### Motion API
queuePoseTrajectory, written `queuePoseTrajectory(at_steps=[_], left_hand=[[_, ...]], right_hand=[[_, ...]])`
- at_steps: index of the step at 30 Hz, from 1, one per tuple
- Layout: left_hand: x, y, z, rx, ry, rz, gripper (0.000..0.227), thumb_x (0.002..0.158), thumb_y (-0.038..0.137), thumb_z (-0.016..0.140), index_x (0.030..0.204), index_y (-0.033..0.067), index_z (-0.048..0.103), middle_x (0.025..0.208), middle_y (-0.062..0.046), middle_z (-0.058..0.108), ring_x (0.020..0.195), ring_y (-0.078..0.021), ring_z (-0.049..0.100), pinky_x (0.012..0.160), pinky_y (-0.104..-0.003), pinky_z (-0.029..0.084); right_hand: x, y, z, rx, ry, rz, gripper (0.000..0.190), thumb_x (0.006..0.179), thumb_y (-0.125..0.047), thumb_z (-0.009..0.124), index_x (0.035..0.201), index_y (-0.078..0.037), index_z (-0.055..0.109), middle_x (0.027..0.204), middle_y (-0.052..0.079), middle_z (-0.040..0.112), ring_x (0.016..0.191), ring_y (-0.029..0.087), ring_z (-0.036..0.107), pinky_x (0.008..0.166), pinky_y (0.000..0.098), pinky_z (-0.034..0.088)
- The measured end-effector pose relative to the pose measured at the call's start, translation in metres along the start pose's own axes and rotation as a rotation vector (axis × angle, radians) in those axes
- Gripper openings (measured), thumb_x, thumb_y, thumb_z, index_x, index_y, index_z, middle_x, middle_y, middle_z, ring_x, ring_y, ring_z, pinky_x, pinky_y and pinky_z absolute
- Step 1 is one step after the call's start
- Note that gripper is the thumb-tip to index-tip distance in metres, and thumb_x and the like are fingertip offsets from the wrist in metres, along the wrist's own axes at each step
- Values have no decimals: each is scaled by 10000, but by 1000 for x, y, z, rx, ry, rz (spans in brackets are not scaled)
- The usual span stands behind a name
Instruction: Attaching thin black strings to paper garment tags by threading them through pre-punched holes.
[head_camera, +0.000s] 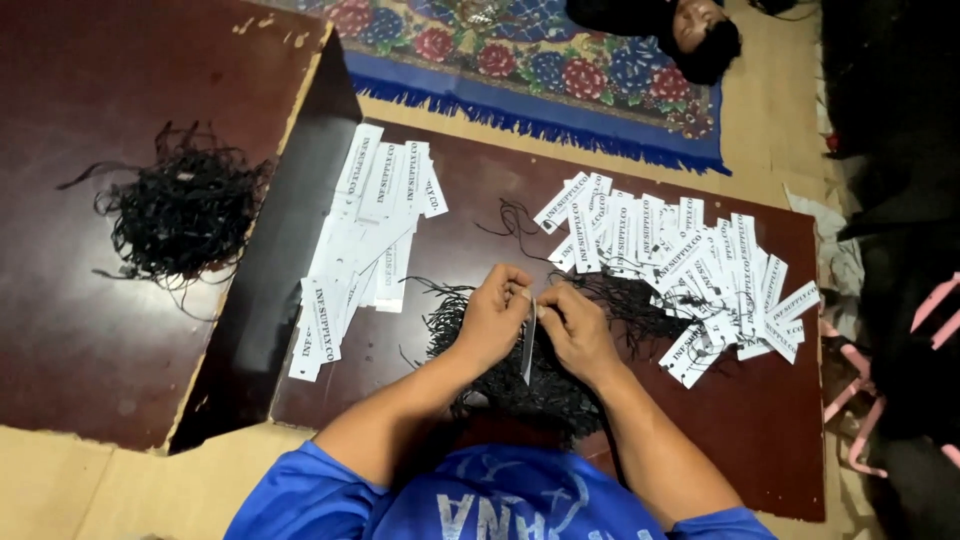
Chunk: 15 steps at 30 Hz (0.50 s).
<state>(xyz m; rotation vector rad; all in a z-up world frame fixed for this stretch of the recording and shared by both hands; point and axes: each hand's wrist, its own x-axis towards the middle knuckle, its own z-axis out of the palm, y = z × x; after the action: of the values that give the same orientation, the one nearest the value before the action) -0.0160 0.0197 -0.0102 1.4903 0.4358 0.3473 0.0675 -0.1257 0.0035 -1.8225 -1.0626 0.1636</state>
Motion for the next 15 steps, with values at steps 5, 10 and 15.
queuePoseTrajectory(at_steps=[5,10,15], left_hand=[[-1,-1,4,-18,-34,-20,173,944,27,549,1098,-18,613,807,-142,670,671,-205,693,657,-331,545],[0,4,1,-30,-8,-38,175,942,14,548,1099,-30,613,800,-126,655,681,-194,696,660,-323,547],[-1,8,2,-84,-36,-37,156,948,20,581,1097,-17,605,809,-116,645,710,-184,695,679,-306,556]], right_hand=[[-2,5,-3,-5,9,11,94,997,-107,616,942,-106,693,735,75,648,672,248,657,628,358,538],[1,-1,-1,-4,-4,22,75,993,-83,609,953,-89,672,765,110,655,715,283,672,659,390,547],[1,-7,-5,14,-4,36,104,978,-38,595,1035,-68,676,868,136,693,822,319,700,745,435,570]])
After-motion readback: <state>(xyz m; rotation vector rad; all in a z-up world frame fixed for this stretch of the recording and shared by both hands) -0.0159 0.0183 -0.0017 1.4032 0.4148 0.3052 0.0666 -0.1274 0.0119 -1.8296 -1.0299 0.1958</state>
